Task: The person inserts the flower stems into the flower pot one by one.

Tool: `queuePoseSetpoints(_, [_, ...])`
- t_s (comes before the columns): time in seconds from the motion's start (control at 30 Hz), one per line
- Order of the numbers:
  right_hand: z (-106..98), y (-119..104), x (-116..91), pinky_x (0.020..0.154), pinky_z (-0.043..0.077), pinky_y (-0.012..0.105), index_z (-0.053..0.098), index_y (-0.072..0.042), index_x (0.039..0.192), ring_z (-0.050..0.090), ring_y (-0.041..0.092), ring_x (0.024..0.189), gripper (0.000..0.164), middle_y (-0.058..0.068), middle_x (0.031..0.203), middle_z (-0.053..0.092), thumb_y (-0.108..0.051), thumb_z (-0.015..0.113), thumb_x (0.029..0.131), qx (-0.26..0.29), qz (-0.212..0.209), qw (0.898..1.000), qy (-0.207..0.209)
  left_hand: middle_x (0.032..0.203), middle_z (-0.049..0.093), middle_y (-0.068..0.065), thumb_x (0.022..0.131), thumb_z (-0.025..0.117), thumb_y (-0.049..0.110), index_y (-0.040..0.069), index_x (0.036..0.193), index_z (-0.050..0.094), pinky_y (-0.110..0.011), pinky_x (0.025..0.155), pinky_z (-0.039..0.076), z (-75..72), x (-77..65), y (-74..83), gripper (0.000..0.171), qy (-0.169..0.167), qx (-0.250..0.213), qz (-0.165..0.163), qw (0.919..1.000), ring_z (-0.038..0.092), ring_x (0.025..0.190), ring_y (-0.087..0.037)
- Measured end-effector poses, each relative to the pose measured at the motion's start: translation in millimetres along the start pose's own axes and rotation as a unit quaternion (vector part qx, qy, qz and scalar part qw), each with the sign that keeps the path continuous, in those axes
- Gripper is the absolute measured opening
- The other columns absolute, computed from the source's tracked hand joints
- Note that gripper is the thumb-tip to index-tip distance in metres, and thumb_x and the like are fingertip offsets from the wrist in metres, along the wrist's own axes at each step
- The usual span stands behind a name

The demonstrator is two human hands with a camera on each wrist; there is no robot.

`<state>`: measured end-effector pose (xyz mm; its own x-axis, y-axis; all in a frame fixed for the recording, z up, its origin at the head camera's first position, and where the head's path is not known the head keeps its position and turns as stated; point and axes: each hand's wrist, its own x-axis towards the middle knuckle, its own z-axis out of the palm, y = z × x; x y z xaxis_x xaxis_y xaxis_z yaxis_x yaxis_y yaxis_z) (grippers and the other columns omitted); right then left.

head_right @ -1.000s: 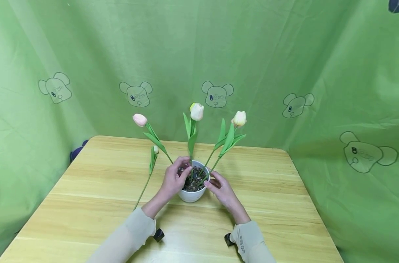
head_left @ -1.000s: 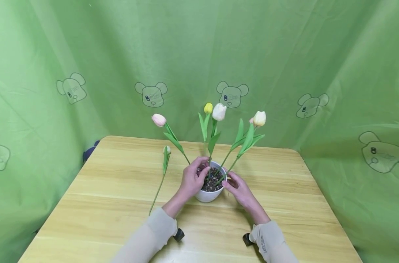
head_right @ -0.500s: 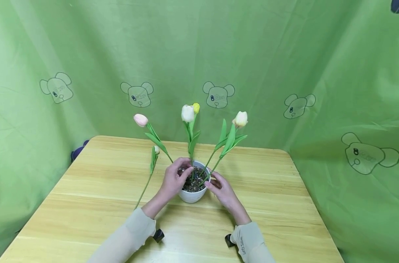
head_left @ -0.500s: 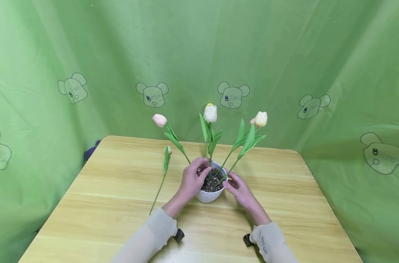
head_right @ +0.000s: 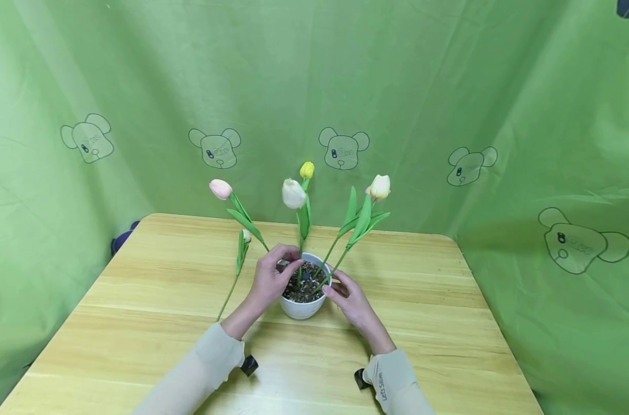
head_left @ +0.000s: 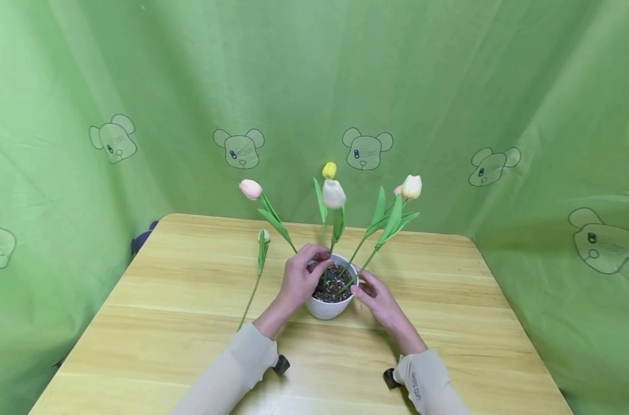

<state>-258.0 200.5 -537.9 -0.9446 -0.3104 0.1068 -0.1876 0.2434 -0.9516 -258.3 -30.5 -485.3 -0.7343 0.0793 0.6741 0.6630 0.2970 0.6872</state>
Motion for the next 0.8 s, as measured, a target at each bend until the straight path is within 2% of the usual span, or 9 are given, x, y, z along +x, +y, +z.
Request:
queuePoseSetpoints(0.23, [0.9, 0.6, 0.1, 0.107, 0.053, 0.03, 0.04, -0.003, 0.157, 0.054, 0.05, 0.133, 0.057, 0.028, 0.157, 0.043, -0.011, 0.06, 0.104, -0.005, 0.001, 1.0, 0.001, 0.096, 0.073, -0.011, 0.091, 0.076, 0.004, 0.004, 0.108, 0.071, -0.018, 0.064, 0.061, 2.5, -4.8, -7.7, 0.017, 0.001, 0.019, 0.016, 0.9997, 0.071, 0.081, -0.022])
queuePoseSetpoints(0.47, [-0.4, -0.3, -2.1, 0.104, 0.052, 0.022, 0.039, -0.001, 0.156, 0.055, 0.049, 0.132, 0.057, 0.029, 0.157, 0.043, -0.011, 0.06, 0.104, -0.007, -0.001, 1.0, 0.002, 0.093, 0.073, -0.01, 0.092, 0.077, 0.008, 0.004, 0.104, 0.072, -0.016, 0.068, 0.061, 5.7, -6.3, -10.1, 0.014, -0.009, 0.049, 0.038, 0.998, 0.07, 0.076, -0.019])
queuePoseSetpoints(0.53, [-1.0, 0.0, -2.4, 0.102, 0.051, 0.018, 0.04, -0.002, 0.157, 0.054, 0.05, 0.133, 0.057, 0.029, 0.158, 0.042, -0.011, 0.06, 0.104, -0.007, 0.0, 1.0, 0.003, 0.092, 0.073, -0.01, 0.092, 0.077, 0.007, 0.004, 0.104, 0.072, -0.016, 0.068, 0.06, 5.5, -5.7, -9.3, 0.013, -0.016, 0.052, 0.038, 0.9978, 0.07, 0.076, -0.019])
queuePoseSetpoints(0.77, [-0.9, -0.2, -1.8, 0.107, 0.052, 0.027, 0.04, -0.003, 0.157, 0.054, 0.05, 0.133, 0.057, 0.028, 0.158, 0.042, -0.011, 0.06, 0.104, -0.008, 0.0, 1.0, 0.001, 0.094, 0.073, -0.011, 0.092, 0.076, 0.006, 0.002, 0.105, 0.072, -0.019, 0.074, 0.062, 1.0, -5.0, -10.0, 0.014, -0.046, 0.052, 0.017, 0.9975, 0.071, 0.081, -0.02])
queuePoseSetpoints(0.8, [-0.6, -0.4, -1.6, 0.105, 0.052, 0.024, 0.04, -0.002, 0.157, 0.054, 0.05, 0.133, 0.057, 0.028, 0.158, 0.043, -0.011, 0.06, 0.104, -0.007, -0.002, 1.0, 0.0, 0.094, 0.073, -0.01, 0.092, 0.076, 0.006, 0.002, 0.105, 0.072, -0.019, 0.074, 0.063, 0.4, -5.0, -10.1, 0.014, -0.048, 0.054, 0.015, 0.9973, 0.071, 0.081, -0.02])
